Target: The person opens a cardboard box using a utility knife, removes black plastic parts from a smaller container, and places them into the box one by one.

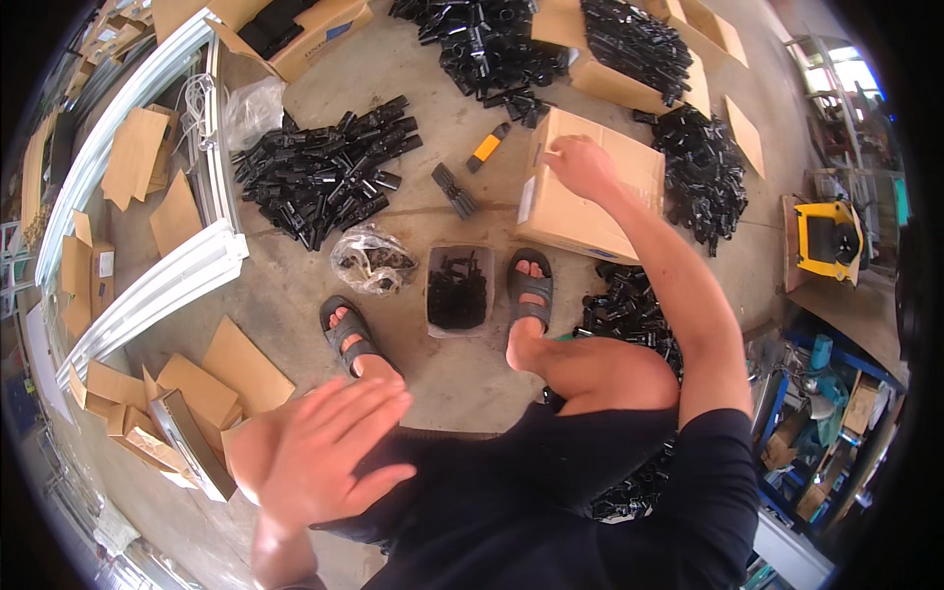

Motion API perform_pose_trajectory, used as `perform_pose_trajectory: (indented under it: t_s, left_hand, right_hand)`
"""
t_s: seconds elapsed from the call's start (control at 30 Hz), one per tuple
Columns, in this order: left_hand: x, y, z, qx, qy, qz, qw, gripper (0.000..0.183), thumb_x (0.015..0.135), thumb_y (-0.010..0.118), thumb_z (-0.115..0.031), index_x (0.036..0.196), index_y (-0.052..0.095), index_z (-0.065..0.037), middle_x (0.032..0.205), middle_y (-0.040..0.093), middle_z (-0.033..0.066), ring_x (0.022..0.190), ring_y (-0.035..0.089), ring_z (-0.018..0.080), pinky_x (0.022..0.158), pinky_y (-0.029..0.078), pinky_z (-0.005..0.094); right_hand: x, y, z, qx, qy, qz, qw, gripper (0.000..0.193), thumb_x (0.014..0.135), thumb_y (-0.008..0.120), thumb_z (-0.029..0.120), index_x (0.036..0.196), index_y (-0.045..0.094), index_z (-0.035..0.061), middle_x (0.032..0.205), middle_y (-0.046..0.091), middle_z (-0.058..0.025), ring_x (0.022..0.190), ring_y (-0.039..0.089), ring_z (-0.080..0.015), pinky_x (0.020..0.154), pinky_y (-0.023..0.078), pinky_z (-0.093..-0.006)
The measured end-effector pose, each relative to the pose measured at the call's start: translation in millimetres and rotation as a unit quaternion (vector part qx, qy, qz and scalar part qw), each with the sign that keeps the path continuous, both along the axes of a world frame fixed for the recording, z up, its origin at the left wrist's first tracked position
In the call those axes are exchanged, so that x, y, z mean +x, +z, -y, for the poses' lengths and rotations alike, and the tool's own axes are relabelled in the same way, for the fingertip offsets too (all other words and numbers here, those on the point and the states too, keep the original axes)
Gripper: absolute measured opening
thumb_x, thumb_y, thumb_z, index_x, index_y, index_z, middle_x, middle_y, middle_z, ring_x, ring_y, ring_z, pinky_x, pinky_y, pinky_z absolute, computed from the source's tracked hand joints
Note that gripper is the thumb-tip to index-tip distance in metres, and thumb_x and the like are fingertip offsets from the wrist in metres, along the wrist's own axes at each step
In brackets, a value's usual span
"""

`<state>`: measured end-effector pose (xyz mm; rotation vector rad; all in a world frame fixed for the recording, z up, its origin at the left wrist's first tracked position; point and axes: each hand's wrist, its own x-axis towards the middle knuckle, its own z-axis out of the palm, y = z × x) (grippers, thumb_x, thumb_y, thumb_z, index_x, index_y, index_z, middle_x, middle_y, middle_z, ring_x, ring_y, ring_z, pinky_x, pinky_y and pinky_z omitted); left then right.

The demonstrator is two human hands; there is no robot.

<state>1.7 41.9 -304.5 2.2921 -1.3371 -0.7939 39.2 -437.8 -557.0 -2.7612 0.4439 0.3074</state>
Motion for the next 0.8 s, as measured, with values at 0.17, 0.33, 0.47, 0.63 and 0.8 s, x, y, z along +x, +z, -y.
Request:
perform_pose_trajectory:
  t_s: [0.17,0.33,0.47,0.63,0.8]
  left_hand:
    - [-6.4,-42.2,17.6,0.165,0.007,-0.004,0.986,0.08,0.083,0.075,-0.046,0.144,0.049,-0.001,0.133,0.062,0.0155,0.128,0.055,0.0332,0.11,0.039,0.0501]
    - [12.2,-31.4,35.5,0.046,-0.024,-0.093,0.994,0.076,0.083,0.075,-0.037,0.148,0.048,-0.008,0.151,0.047,0.0173,0.142,0.041,0.0342,0.119,0.029,0.0523]
    - [14.9,-27.9,27.1,0.154,0.018,-0.069,0.986,0.076,0.083,0.073,-0.041,0.147,0.049,-0.007,0.15,0.049,0.0161,0.14,0.045,0.0348,0.118,0.031,0.0525]
    - [15.9,-25.7,30.9,0.11,-0.01,-0.06,0.992,0.076,0.086,0.07,-0.045,0.148,0.048,-0.007,0.148,0.051,0.0162,0.138,0.046,0.0353,0.117,0.032,0.0522]
    - [2.0,-24.2,28.3,0.103,-0.021,-0.015,0.994,0.076,0.088,0.068,-0.047,0.15,0.047,-0.008,0.148,0.051,0.0181,0.137,0.046,0.0358,0.117,0.031,0.0524]
  right_hand:
    - [92.1,-72.2,-47.2,0.002,0.053,-0.155,0.987,0.048,0.101,0.055,0.045,0.126,0.066,0.006,0.127,0.068,-0.0208,0.119,0.065,-0.0376,0.099,0.053,-0.0482]
    - [89.8,-243.9,-46.9,-0.153,0.051,-0.046,0.986,0.053,0.099,0.058,0.041,0.137,0.054,0.0042,0.14,0.057,-0.0259,0.12,0.064,-0.0393,0.098,0.054,-0.0483]
    - [108.0,-191.2,-137.8,-0.033,-0.149,-0.041,0.987,0.044,0.096,0.057,0.021,0.135,0.046,0.0025,0.13,0.056,-0.0313,0.115,0.065,-0.0425,0.097,0.054,-0.0483]
    - [97.5,-167.0,-107.2,0.091,-0.133,0.102,0.982,0.04,0.091,0.053,0.007,0.129,0.043,0.0013,0.121,0.057,-0.033,0.108,0.065,-0.0478,0.093,0.054,-0.0519]
    - [84.3,-40.2,-60.9,0.144,-0.012,0.08,0.986,0.066,0.093,0.054,0.008,0.155,0.032,0.0055,0.115,0.064,-0.0337,0.105,0.065,-0.0479,0.094,0.051,-0.052]
